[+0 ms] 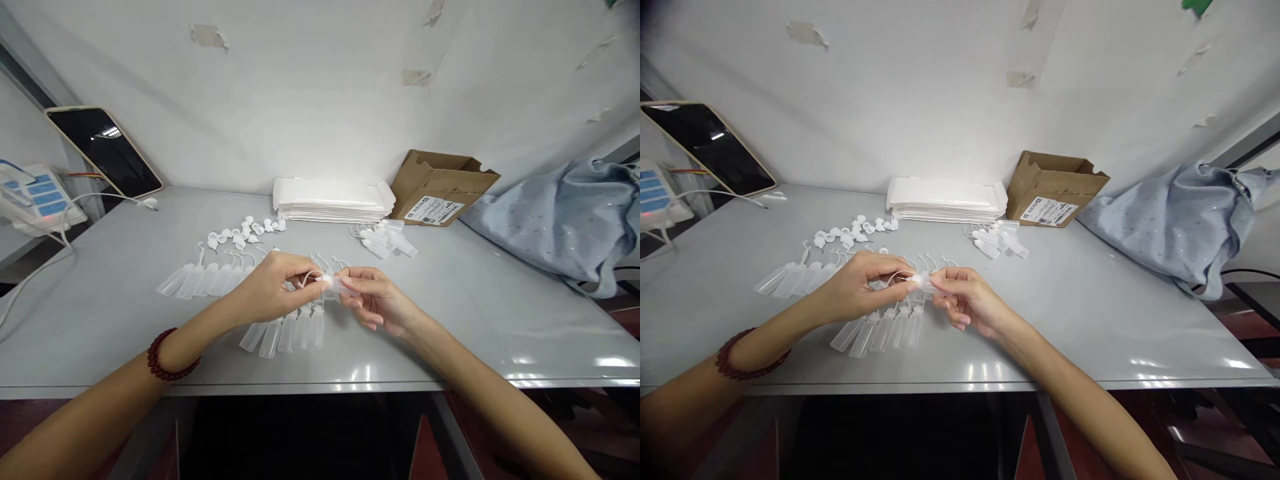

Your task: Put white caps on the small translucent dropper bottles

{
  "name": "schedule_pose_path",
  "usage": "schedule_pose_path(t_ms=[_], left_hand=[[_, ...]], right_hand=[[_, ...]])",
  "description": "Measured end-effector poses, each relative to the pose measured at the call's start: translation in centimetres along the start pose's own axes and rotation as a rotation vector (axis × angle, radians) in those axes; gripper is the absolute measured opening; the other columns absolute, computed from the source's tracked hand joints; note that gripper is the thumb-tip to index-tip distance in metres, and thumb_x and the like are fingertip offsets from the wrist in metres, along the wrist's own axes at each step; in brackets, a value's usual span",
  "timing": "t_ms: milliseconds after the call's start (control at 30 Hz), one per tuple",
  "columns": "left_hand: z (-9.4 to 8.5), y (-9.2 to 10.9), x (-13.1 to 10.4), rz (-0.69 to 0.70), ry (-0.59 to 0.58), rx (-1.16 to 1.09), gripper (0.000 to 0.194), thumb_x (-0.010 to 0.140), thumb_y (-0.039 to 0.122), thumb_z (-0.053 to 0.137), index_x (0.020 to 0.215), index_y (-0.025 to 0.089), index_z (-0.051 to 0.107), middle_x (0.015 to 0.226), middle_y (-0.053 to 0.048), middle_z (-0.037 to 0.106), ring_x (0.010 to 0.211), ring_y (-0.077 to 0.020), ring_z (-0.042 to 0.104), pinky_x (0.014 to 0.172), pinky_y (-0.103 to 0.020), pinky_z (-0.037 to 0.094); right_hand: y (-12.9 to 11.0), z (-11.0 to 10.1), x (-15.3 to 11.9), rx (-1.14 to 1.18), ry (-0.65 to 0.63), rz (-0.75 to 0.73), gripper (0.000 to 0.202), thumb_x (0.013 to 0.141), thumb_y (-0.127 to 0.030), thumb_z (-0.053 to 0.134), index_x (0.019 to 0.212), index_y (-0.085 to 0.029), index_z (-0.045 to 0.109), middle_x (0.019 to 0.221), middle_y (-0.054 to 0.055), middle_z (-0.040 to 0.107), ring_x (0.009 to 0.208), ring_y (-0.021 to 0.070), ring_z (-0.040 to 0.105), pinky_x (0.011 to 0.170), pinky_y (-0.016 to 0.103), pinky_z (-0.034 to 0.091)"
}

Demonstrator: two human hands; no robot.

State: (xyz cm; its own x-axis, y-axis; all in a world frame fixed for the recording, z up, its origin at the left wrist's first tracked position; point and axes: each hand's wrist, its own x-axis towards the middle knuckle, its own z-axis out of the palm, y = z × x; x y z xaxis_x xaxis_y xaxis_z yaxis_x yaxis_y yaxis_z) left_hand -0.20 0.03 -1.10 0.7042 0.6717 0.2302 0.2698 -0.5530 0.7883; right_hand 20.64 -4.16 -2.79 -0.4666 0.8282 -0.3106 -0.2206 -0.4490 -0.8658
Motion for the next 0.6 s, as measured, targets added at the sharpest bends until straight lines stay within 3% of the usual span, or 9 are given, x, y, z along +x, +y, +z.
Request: schedule_pose_path(t_ms=[133, 400, 600], left_hand=[[0.23, -0.16, 0.05, 0.099, 0.035, 0.048, 0.021, 0.087, 0.024, 0.056, 0.07, 0.014, 0.065, 0.059, 0.001, 0.054, 0.056, -0.0099, 0.045, 0.055, -0.023, 0.038], [0.26, -0.04, 0.05, 0.207, 0.101, 0.098, 0.015, 0.081, 0.016, 0.058, 0.067, 0.016, 0.062, 0.059, 0.001, 0.059, 0.056, -0.0105, 0.049, 0.057, -0.024, 0.041], [0.06, -0.51, 0.1, 0.243, 0.092, 0.148, 0.013, 0.083, 0.018, 0.056, 0.072, 0.017, 0.063, 0.065, -0.001, 0.064, 0.06, -0.0115, 0.054, 0.06, -0.024, 0.045]], right_hand=[[-0.11, -0.33, 0.15, 0.065, -0.061, 0.08, 0.031, 0.084, -0.036, 0.063, 0.066, -0.018, 0.046, 0.047, -0.01, 0.046, 0.024, -0.0002, 0.02, 0.023, 0.014, 0.026], [-0.26, -0.77, 0.09, 0.002, -0.091, 0.129, 0.03, 0.085, -0.042, 0.061, 0.078, -0.013, 0.06, 0.041, -0.01, 0.045, 0.022, 0.0016, 0.021, 0.021, 0.014, 0.027], [-0.26, -0.58, 0.02, -0.09, -0.133, 0.12, 0.038, 0.086, -0.05, 0.055, 0.07, -0.015, 0.056, 0.037, -0.009, 0.045, 0.021, 0.0034, 0.022, 0.022, 0.017, 0.026]])
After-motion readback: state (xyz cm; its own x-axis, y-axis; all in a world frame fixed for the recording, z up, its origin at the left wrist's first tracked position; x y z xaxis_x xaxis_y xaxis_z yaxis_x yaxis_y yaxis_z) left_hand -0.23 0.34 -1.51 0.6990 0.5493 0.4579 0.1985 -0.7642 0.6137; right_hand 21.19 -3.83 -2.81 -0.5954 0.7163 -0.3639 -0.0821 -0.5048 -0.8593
